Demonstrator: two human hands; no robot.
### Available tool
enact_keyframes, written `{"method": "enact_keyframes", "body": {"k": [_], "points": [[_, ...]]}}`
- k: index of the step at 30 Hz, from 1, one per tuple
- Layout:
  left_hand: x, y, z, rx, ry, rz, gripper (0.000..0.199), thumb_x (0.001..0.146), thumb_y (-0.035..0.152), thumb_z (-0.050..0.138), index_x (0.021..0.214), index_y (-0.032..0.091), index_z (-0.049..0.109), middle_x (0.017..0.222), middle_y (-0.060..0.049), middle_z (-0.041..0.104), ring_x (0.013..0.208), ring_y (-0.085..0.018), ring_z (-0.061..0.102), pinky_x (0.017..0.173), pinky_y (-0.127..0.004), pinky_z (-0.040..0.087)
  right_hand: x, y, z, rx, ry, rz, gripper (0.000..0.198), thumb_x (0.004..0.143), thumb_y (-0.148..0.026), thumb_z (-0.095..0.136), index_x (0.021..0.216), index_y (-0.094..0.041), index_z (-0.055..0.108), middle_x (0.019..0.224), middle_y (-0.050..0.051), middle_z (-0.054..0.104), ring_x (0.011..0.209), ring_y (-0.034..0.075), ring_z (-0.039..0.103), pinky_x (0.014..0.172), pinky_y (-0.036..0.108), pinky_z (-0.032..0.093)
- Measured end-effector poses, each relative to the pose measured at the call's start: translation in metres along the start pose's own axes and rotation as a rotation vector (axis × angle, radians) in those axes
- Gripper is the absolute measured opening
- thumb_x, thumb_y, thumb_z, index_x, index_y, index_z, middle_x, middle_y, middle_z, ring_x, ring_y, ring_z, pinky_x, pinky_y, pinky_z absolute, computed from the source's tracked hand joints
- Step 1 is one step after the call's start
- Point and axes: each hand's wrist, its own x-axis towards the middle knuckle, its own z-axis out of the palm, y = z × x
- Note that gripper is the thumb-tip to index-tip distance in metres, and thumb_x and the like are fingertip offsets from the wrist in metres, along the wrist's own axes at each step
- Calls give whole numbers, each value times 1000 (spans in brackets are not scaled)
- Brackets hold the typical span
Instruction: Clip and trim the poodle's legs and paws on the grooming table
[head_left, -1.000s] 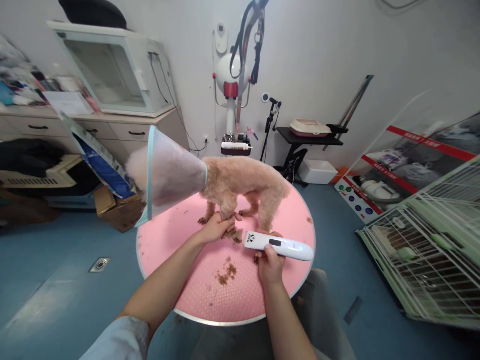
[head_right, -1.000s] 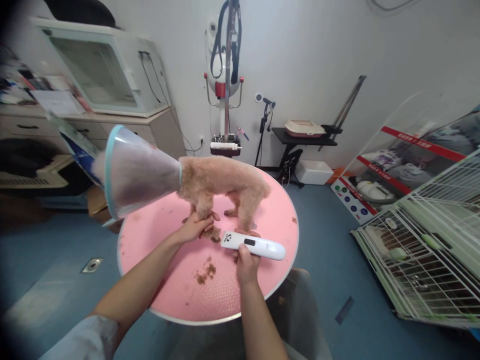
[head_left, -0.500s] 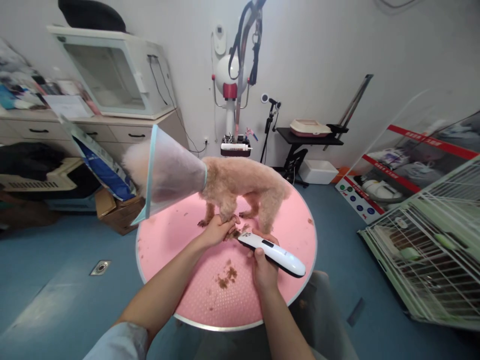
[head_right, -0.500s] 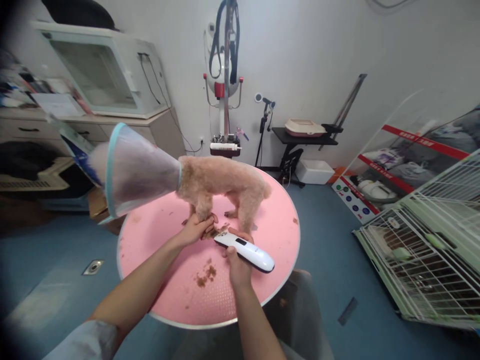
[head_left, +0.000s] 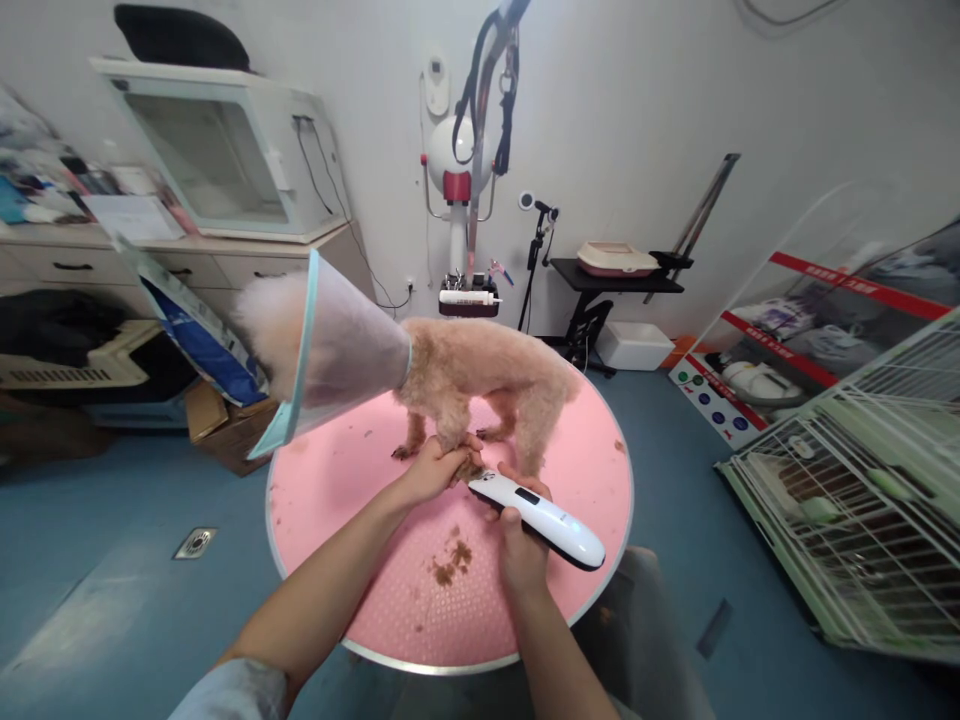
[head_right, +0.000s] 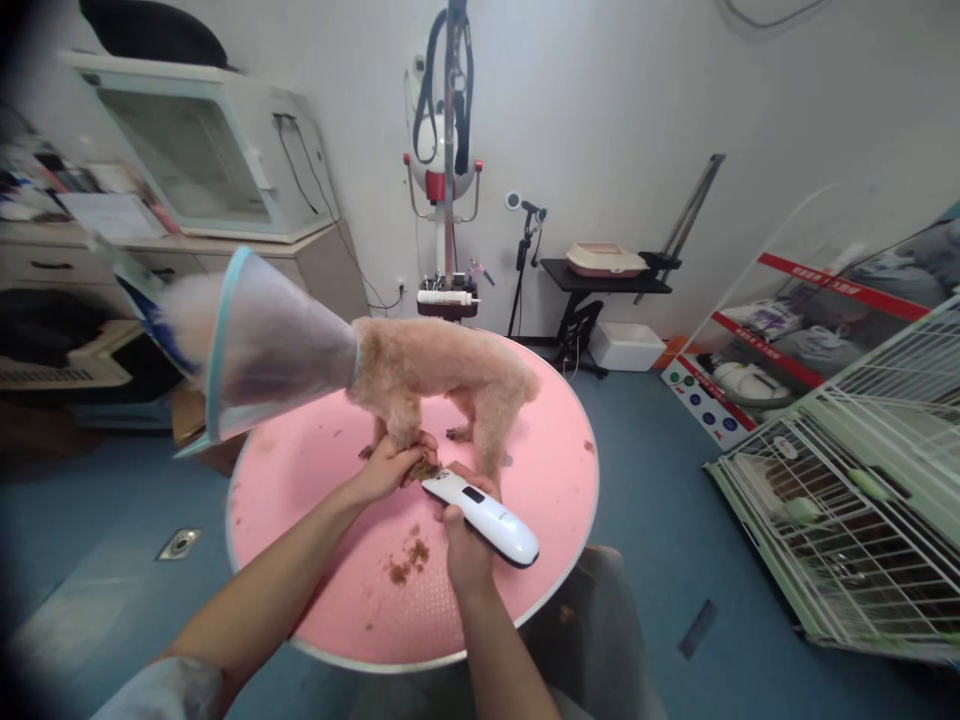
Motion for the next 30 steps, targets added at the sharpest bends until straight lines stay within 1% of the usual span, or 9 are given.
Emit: {"method": "enact_keyframes", "body": {"k": [3,8,10,13,15,18,23,27,30], "points": [[0,5,4,-38,-12,11,20,71,26,56,84,11,56,73,-3,64,37,-3,39,37,-19,27,-3,-5,2,36,-29,-35,43,78,-48,69,108,-27,48,118,8,62,68,14,61,68,32,53],[0,7,4,-69,-1,-38,19,68,28,58,79,13,55,54,4,51,40,-4,39,39,-18,26,-2,-1,-2,115,-105,-41,50,74,-51,71,111,-27,47,120,8,59,77,17,62,78,37,52],[1,6,3,-47,-9,-50,19,68,29,57,78,13,54,50,6,47,39,-5,38,39,-18,26,2,2,-6,132,-59,-77,51,73,-53,71,110,-27,48,121,8,58,86,20,64,83,40,51],[1,5,0,3,-11,-55,19,68,28,56,79,13,55,54,4,51,37,-4,37,37,-19,26,11,-1,-13,103,17,-109,39,75,-41,70,103,-27,46,109,3,64,94,21,65,86,40,51],[0,5,-1,25,-8,-64,20,69,28,55,80,13,55,57,3,54,36,-4,38,36,-18,27,17,-7,-16,60,-57,-70,35,75,-33,70,99,-27,46,103,3,67,95,21,66,84,40,52],[-1,5,-2,41,-9,-80,22,70,29,56,84,12,55,60,3,55,36,-4,40,35,-18,29,25,-19,-18,14,-226,-16,35,73,-32,72,96,-26,47,107,6,68,96,24,67,84,42,53],[-1,5,-5,49,-31,-65,21,73,29,55,85,12,55,61,2,56,36,-4,41,34,-17,29,38,-23,-23,-33,-335,13,34,73,-31,71,96,-26,47,110,6,68,101,26,65,87,47,51],[0,4,-7,46,-45,-55,19,73,28,54,83,13,55,61,2,56,36,-4,41,34,-18,31,40,-10,-25,67,-277,63,33,73,-34,71,96,-27,49,108,4,68,97,25,66,86,46,51],[-1,6,-6,35,-34,-54,17,71,26,55,82,13,55,60,2,56,36,-4,40,35,-17,30,37,-4,-21,165,-237,147,36,71,-39,72,97,-26,50,106,4,69,94,24,66,81,42,53]]}}
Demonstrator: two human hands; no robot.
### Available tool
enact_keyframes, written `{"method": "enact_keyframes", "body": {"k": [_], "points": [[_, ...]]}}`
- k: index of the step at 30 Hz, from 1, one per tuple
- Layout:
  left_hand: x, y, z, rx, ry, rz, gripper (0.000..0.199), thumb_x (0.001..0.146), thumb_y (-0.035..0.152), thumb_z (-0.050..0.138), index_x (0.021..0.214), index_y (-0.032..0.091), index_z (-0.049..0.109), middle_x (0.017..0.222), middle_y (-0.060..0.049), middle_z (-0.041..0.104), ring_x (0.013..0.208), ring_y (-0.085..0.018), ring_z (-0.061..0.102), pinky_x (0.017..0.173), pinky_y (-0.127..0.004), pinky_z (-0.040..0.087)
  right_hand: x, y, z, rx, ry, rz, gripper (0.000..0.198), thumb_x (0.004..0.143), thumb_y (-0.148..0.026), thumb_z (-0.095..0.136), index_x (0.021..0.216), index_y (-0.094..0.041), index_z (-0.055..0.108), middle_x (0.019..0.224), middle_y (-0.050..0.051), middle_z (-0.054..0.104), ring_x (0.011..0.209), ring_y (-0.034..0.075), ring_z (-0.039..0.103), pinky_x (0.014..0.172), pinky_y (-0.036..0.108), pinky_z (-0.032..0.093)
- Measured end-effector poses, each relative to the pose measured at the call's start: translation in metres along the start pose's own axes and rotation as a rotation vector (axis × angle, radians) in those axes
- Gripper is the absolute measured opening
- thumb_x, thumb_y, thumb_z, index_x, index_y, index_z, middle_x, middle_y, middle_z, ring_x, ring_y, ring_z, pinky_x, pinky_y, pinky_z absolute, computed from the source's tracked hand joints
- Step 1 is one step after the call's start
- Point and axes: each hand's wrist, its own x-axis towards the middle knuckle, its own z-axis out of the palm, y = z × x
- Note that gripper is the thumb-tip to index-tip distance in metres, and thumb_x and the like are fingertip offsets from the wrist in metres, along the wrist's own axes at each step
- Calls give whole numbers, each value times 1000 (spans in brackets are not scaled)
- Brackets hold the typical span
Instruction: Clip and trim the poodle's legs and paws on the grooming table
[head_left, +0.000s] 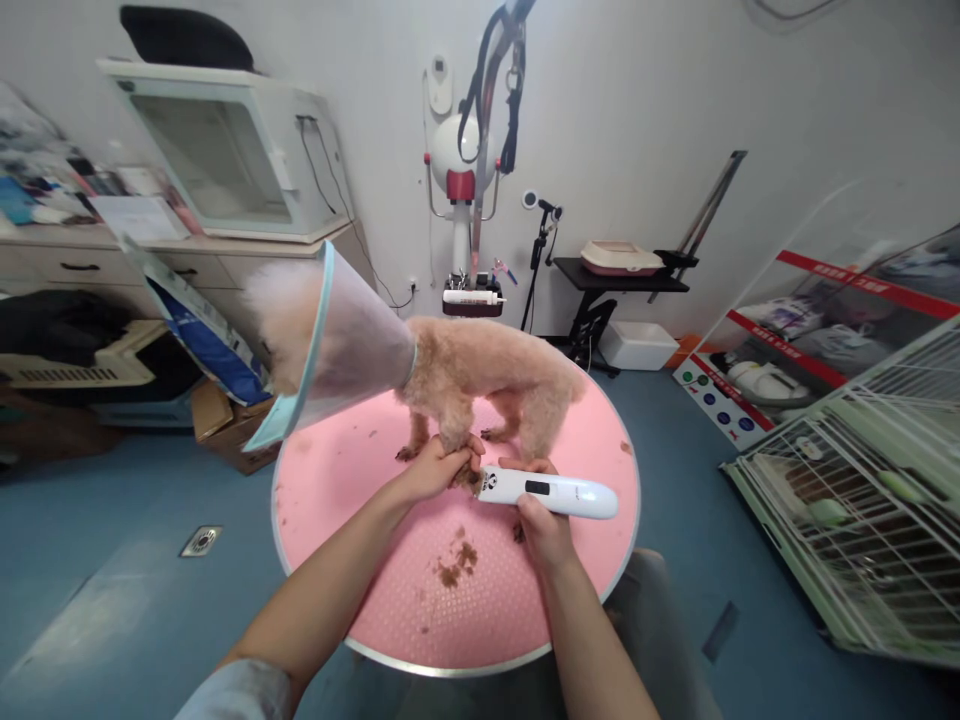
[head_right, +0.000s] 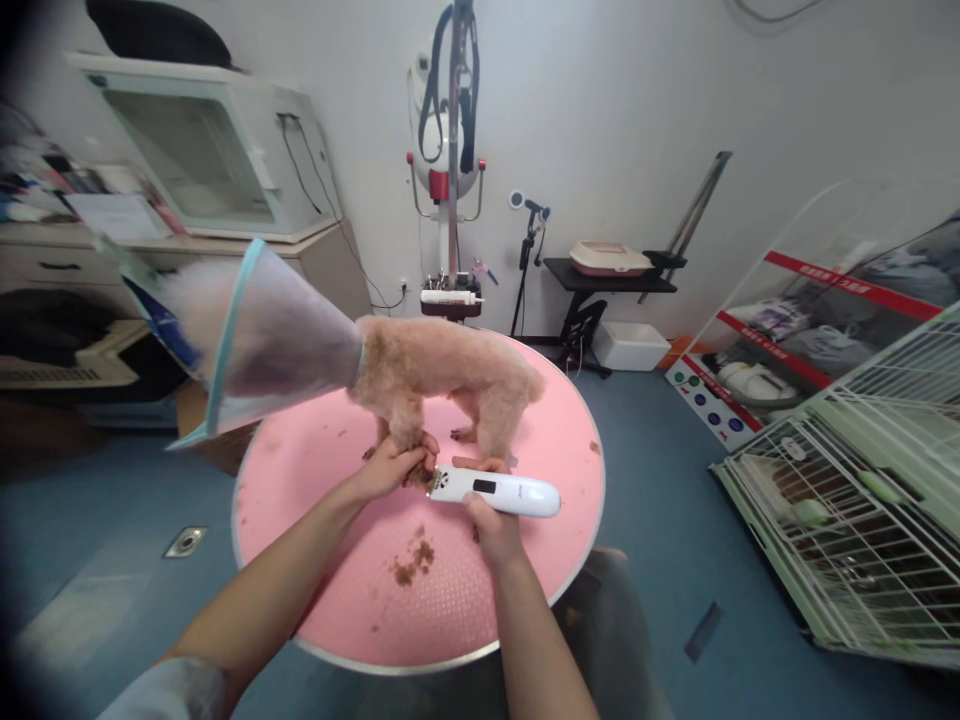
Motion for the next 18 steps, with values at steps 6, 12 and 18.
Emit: {"method": "enact_keyframes", "body": {"k": [6,12,18], "points": [[0,2,0,-27,5,10,16,69,25,58,77,12,54,57,4,51,40,-3,39,40,-17,28,-5,-12,1,154,-21,172,49,62,-40,80,100,-26,53,108,7,69,74,19,66,60,30,54],[3,-4,-4,-63,-35,51,36,77,37,61,98,9,54,71,-5,64,40,-3,38,40,-19,26,-12,-19,-27,137,-31,242,53,68,-44,77,113,-28,53,106,7,69,55,14,61,46,27,50],[3,-9,-4,-38,-42,58,40,80,39,58,104,8,55,61,-2,62,39,-4,38,40,-19,25,-10,-19,-13,-40,80,-66,41,72,-44,75,104,-26,57,98,4,68,67,16,63,58,33,56]]}}
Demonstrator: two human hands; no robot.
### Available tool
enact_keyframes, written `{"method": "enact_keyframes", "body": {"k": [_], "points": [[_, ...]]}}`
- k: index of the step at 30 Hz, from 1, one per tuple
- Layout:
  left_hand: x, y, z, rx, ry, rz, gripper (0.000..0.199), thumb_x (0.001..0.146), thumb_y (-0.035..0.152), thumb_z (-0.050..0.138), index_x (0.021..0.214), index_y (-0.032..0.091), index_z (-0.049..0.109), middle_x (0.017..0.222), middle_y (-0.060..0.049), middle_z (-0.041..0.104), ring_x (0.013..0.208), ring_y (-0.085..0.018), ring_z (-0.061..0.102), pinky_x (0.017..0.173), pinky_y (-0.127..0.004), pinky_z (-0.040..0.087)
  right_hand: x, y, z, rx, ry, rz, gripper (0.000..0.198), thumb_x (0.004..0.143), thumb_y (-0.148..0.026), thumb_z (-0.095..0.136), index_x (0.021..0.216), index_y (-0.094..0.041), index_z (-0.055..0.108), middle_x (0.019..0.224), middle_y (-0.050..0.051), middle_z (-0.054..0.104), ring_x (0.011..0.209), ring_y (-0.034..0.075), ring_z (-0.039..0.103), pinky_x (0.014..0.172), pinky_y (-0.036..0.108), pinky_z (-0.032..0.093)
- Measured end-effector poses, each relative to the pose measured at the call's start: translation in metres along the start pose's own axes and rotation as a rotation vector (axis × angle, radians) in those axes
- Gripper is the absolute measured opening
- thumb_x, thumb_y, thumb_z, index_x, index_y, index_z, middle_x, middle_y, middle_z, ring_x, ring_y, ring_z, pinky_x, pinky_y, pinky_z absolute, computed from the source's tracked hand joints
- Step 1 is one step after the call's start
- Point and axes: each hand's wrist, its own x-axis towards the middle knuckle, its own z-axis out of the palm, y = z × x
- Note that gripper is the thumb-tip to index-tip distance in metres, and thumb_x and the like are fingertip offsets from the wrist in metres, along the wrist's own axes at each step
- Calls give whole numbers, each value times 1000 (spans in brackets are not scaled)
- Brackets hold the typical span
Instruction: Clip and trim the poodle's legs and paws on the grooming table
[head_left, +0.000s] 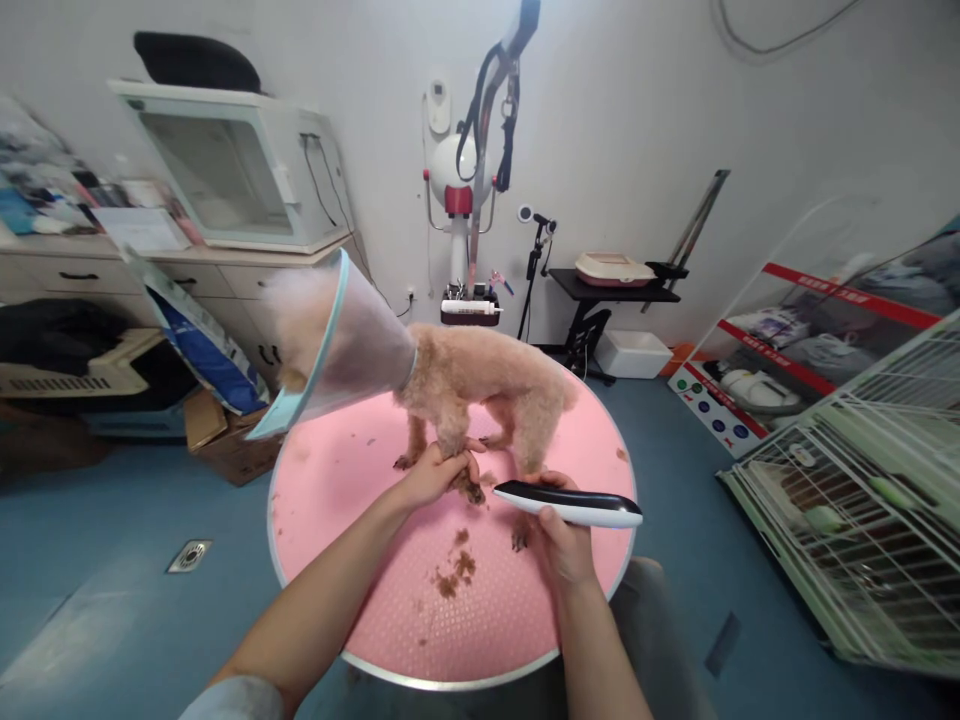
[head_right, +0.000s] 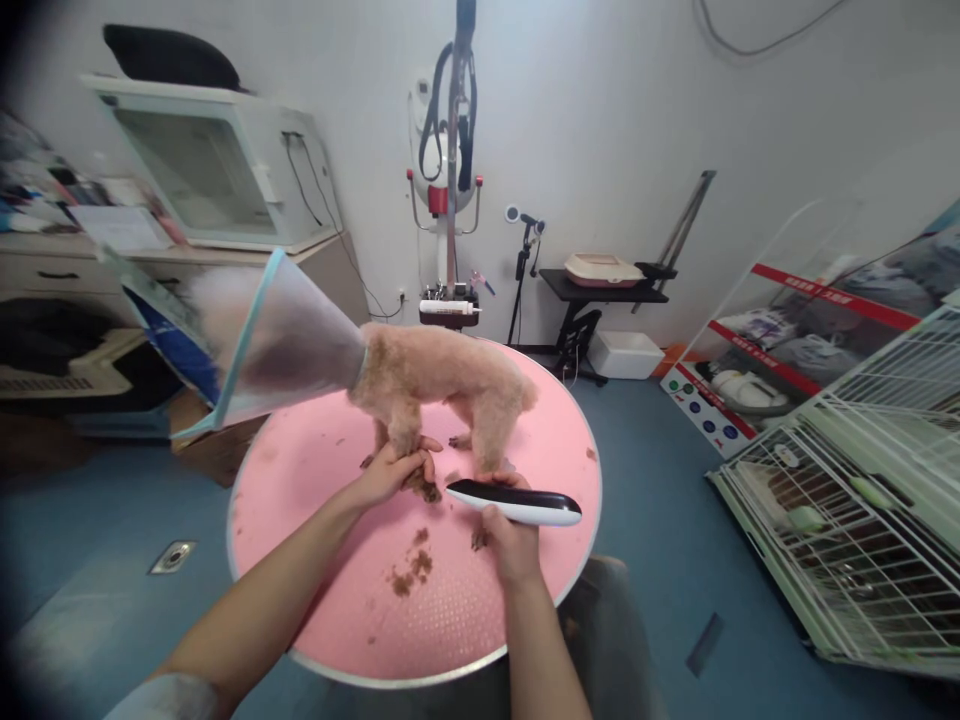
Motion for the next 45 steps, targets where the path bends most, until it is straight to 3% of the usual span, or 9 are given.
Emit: {"method": "enact_keyframes", "body": {"k": [2,5,10,14,20,23,28,34,45], "points": [[0,-3,-2,16,14,-2,36,80,37,57,103,9,56,60,-1,61,39,-5,39,39,-19,27,-1,-5,12,-105,-37,-83,34,72,-35,75,100,-27,57,102,4,68,89,21,66,79,40,57],[2,-6,-4,41,31,-20,34,81,35,55,103,10,56,60,1,60,39,-6,42,38,-19,29,-5,-14,25,-266,-255,-137,31,69,-23,76,94,-26,58,106,6,68,105,26,63,95,48,49],[1,-2,-4,52,39,-33,34,79,35,55,101,10,56,58,1,59,39,-6,43,37,-18,29,-9,-22,26,-426,-259,-240,36,67,-14,74,97,-27,58,115,8,67,108,27,63,98,50,46],[0,0,-4,100,45,-43,33,80,34,53,102,9,56,61,0,60,37,-6,42,35,-18,31,-7,-27,28,-499,-414,-198,36,67,-14,72,99,-26,60,113,8,68,107,28,64,94,47,48],[2,0,-5,48,48,-36,30,78,36,56,96,12,53,57,2,59,37,-6,44,35,-17,30,-4,-29,29,-443,-359,-231,36,67,-19,75,97,-26,57,115,8,65,108,26,62,93,44,49],[2,1,-3,66,62,-42,30,78,38,56,95,13,53,57,2,59,37,-7,43,35,-18,29,-2,-26,27,-379,-412,-125,38,68,-30,77,101,-25,59,106,7,66,99,25,64,86,41,52],[1,1,3,-5,88,-28,30,76,41,57,90,16,48,51,4,55,37,-8,43,36,-18,30,1,-16,24,-205,-234,-143,30,76,-34,72,98,-27,54,107,5,65,104,24,61,94,44,47],[3,-1,7,-55,137,2,36,74,45,59,89,18,43,46,6,51,40,-11,49,37,-19,32,1,-16,27,-225,-254,-94,36,73,-34,73,101,-26,52,112,6,63,107,25,60,95,45,46],[5,-8,5,-84,133,59,28,76,40,57,85,18,42,40,12,36,33,-5,28,38,-18,25,4,-14,15,-150,-335,-61,38,73,-37,76,104,-27,55,120,7,61,116,27,56,101,48,42]]}}
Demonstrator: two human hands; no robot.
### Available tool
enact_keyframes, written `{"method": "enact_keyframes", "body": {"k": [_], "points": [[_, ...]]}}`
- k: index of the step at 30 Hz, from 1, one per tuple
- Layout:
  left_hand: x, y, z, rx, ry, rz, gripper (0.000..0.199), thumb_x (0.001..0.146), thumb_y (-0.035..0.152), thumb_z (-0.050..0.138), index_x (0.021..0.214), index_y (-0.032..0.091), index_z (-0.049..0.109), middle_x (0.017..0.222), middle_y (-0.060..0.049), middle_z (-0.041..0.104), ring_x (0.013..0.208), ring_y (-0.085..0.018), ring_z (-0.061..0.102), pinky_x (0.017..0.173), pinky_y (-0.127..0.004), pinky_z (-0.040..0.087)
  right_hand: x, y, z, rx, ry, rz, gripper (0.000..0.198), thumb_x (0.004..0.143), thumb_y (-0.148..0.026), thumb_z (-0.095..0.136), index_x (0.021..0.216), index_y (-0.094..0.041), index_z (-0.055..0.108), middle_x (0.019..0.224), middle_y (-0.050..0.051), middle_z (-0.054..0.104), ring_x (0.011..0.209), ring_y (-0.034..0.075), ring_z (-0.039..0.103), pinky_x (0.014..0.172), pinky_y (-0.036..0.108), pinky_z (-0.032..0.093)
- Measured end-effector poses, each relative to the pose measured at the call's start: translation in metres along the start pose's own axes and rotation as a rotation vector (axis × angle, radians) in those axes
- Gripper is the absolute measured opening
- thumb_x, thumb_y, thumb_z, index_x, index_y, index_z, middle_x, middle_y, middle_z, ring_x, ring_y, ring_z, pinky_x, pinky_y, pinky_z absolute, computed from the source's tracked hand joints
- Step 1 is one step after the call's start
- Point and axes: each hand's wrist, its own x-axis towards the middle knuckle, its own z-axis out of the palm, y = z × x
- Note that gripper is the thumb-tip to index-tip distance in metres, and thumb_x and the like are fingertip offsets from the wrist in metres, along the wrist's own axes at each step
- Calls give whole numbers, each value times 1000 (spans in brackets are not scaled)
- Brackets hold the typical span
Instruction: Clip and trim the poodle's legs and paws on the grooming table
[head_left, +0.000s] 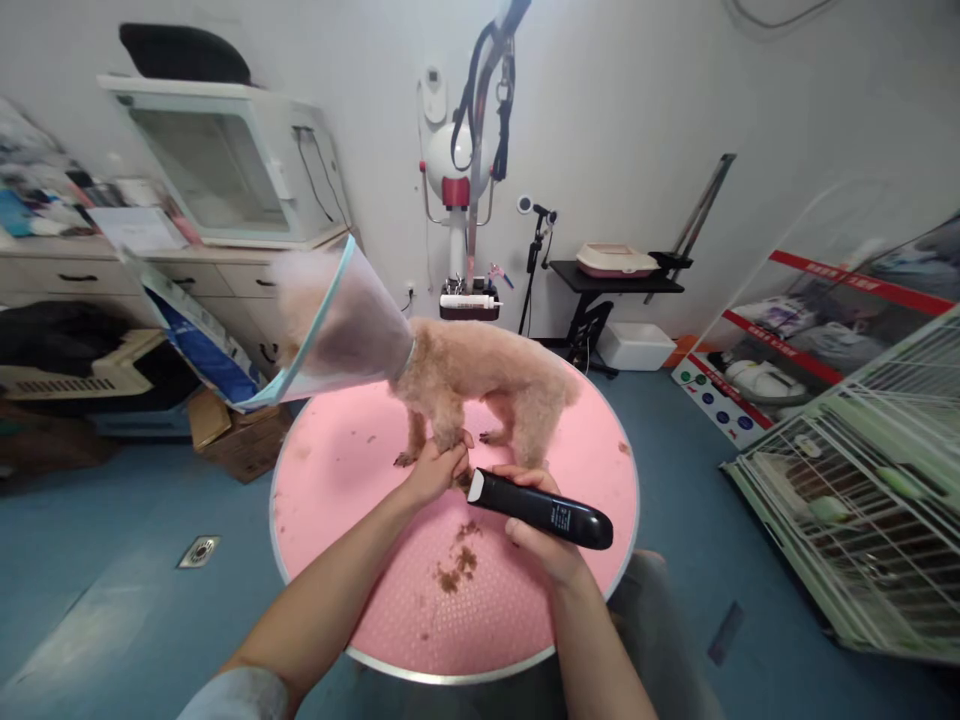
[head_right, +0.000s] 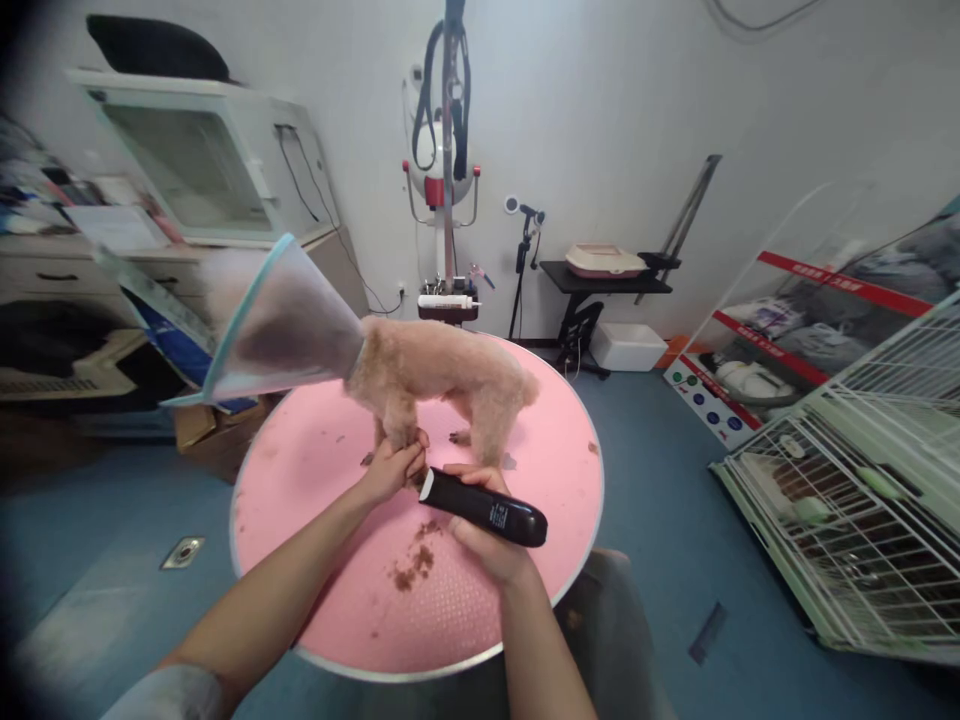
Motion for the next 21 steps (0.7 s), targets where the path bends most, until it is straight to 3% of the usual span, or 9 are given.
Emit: {"method": "enact_keyframes", "body": {"k": [8,12,15,18,21], "points": [[-1,4,1,30,-26,6,29,74,41,59,82,17,45,39,11,38,33,-6,32,38,-18,26,11,-7,-4,-33,-91,-2,36,73,-31,74,104,-27,55,119,7,61,114,27,56,99,47,41],[0,0,-2,11,-19,-43,38,72,45,62,89,17,43,43,7,50,33,-10,43,36,-19,31,20,-4,-1,-124,-166,66,32,70,-25,73,98,-23,57,112,7,64,106,25,60,94,44,45],[0,-2,-5,-11,-38,-69,44,74,50,62,95,16,43,52,1,60,36,-11,49,36,-19,31,15,6,-2,-79,-13,102,29,70,-24,72,94,-24,57,104,5,66,99,23,63,90,41,48],[-2,-1,-2,4,-43,-56,44,75,49,60,98,15,45,51,1,60,36,-11,49,36,-19,31,3,15,0,8,203,4,29,75,-27,69,100,-26,54,106,3,66,101,22,64,92,42,49],[-4,2,5,15,46,-24,37,73,43,60,92,15,46,43,5,53,36,-11,46,38,-20,35,-9,21,11,-31,227,-27,30,76,-27,70,101,-25,53,113,6,64,108,24,62,98,46,45]]}}
